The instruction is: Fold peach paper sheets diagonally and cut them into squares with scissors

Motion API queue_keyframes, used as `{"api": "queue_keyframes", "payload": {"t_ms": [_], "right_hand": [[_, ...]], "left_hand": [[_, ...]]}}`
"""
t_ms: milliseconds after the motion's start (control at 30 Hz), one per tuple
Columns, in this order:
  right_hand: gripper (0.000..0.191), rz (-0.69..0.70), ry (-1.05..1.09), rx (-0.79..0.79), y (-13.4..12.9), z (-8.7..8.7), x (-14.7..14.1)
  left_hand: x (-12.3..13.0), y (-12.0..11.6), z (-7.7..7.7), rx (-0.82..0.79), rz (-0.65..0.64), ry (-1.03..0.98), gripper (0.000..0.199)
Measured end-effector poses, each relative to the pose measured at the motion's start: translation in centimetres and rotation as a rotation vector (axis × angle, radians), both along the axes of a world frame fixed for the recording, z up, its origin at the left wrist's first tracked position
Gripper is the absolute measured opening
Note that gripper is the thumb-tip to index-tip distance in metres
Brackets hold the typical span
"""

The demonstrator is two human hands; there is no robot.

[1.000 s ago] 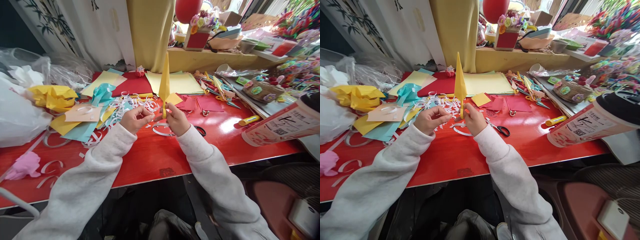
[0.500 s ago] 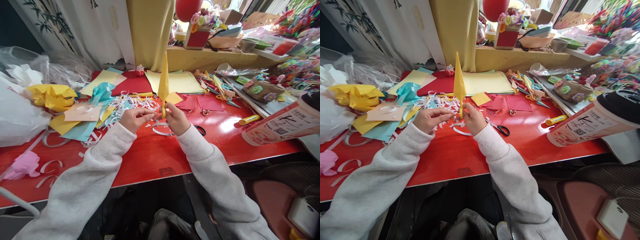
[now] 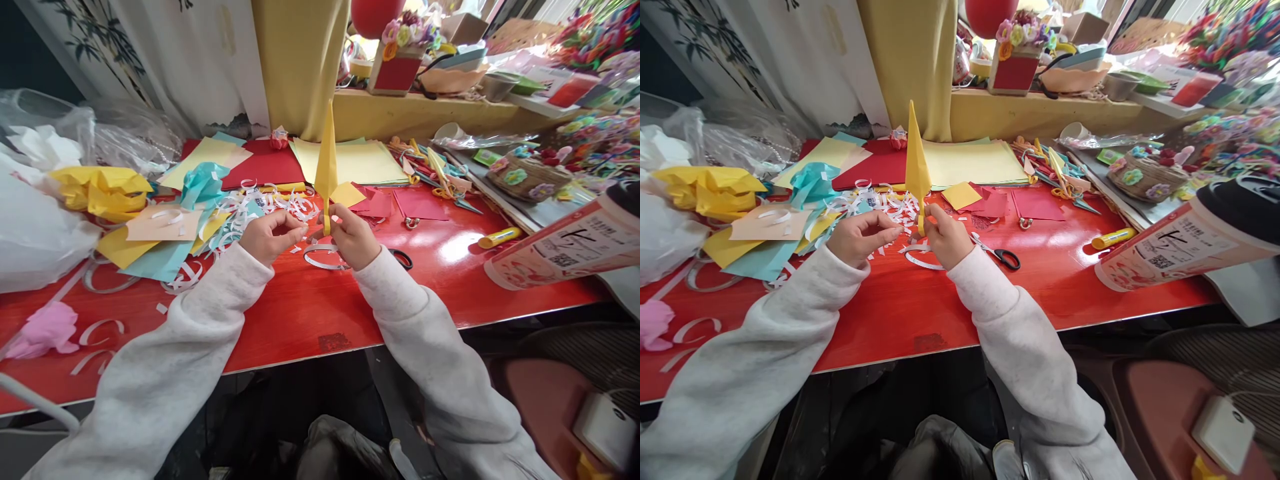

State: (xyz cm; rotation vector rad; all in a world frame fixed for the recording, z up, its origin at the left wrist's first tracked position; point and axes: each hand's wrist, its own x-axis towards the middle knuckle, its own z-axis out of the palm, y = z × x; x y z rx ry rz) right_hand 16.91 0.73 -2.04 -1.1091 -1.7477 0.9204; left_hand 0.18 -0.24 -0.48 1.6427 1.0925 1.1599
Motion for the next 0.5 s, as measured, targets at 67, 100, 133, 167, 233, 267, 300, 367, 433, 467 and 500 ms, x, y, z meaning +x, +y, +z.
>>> {"api": "queue_keyframes", "payload": {"t_ms": [67,100,133,167,233,267,300,367,433,467,500], "right_hand": [[0.006,0.0,-0.007,0.004,-0.01,0.04,0.0],[0.006,-0.001,-0.007,0.004,-0.02,0.06,0.0],[0.006,-0.001,-0.006,0.001,-0.02,0.08,-0.01],[0.006,0.0,-0.003,-0.005,-0.02,0.1,-0.01],[0.006,0.004,0.006,-0.013,-0.01,0.1,-0.03],[0.007,0.006,0.009,-0.013,-0.01,0.09,-0.04],[0.007,0.007,0.01,-0.01,0.0,0.08,-0.05],[0.007,0.004,0.007,0.0,-0.01,0.07,-0.06],[0.006,0.0,0.005,0.001,-0.03,0.07,-0.06],[0.006,0.0,0.007,-0.001,-0.03,0.06,-0.06],[0.005,0.001,0.011,-0.005,-0.03,0.05,-0.05]], "left_hand": [[0.02,-0.04,0.03,-0.008,0.0,-0.003,0.019],[0.03,-0.06,0.04,-0.012,0.001,-0.006,0.019],[0.04,-0.07,0.05,-0.015,0.004,-0.011,0.019],[0.05,-0.08,0.05,-0.017,0.008,-0.014,0.019],[0.06,-0.08,0.05,-0.022,0.012,-0.019,0.019],[0.07,-0.08,0.04,-0.023,0.012,-0.02,0.019],[0.07,-0.08,0.03,-0.026,0.011,-0.02,0.019],[0.08,-0.06,-0.02,-0.03,0.005,-0.014,0.019],[0.09,-0.04,-0.09,-0.029,-0.003,-0.004,0.02],[0.08,-0.02,-0.13,-0.027,-0.007,-0.001,0.02],[0.07,0.01,-0.17,-0.023,-0.014,0.001,0.02]]}}
